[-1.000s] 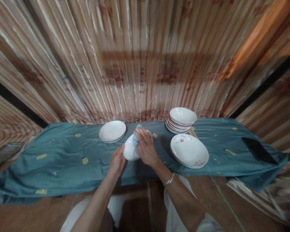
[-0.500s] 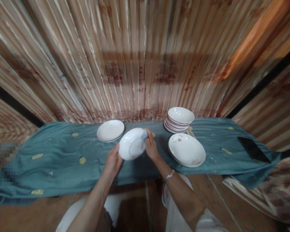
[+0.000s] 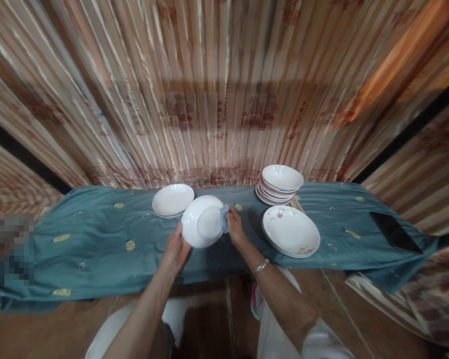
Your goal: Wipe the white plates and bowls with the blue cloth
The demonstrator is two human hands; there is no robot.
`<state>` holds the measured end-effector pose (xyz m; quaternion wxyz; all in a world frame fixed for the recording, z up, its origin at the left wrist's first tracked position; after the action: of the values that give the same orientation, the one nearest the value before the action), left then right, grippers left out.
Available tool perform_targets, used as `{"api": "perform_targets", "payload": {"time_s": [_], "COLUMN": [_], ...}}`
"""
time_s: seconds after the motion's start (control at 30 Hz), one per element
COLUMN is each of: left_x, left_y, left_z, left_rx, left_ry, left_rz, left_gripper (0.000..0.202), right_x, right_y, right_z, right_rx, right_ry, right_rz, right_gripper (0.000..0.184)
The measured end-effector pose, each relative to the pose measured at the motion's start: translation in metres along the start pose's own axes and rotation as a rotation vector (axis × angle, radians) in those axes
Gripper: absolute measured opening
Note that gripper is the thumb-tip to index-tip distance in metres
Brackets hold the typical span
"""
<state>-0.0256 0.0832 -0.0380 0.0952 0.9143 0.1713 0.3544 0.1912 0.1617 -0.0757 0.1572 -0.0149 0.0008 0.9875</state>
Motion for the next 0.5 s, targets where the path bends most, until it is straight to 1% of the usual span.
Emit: {"api": "perform_targets", "payload": {"time_s": [0.1,0.13,0.27,0.37,0.5], "left_x": [0.000,0.001,-0.002,-0.008,-0.019], "left_y": [0.005,0.006,0.007,0.002,-0.006], "left_z": [0.008,0.011,0.018,0.023,0.030], "left_rx": [-0.062,-0.078,-0.119,-0.148,-0.164], "left_ry": [-0.012,-0.013,-0.004,0.015,0.035], "left_rz": [0.001,0.000,0.004,-0.001,-0.011], "left_gripper": [0.040,0.042,0.045,0.047,0.049], "right_x": [-0.004,-0.004,-0.002,-0.004,-0.006], "right_y": [-0.004,-0.004,-0.005,-0.001,0.007], "right_z": [-0.007,-0.008,-0.010,-0.009,-0.003], "right_rx": [0.106,0.125,0.157,0.171,0.144], "right_ry": [0.020,0.027,0.073,0.143,0.261], "right_rz": [-0.056,-0.054,-0.008,-0.002,0.025], "right_gripper": [0.034,0.035,0.037,0.041,0.044]}}
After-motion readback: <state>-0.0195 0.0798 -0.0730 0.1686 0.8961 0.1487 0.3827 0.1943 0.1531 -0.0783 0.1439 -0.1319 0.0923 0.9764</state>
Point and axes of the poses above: each hand's wrist, its own y-axis away from the middle knuckle, its own x-axis out of the palm, z = x × y, the point moved 10 cm from there along -y, towards the middle knuckle, and after that the axes turned 9 degrees about x, right-handed, at the moved point
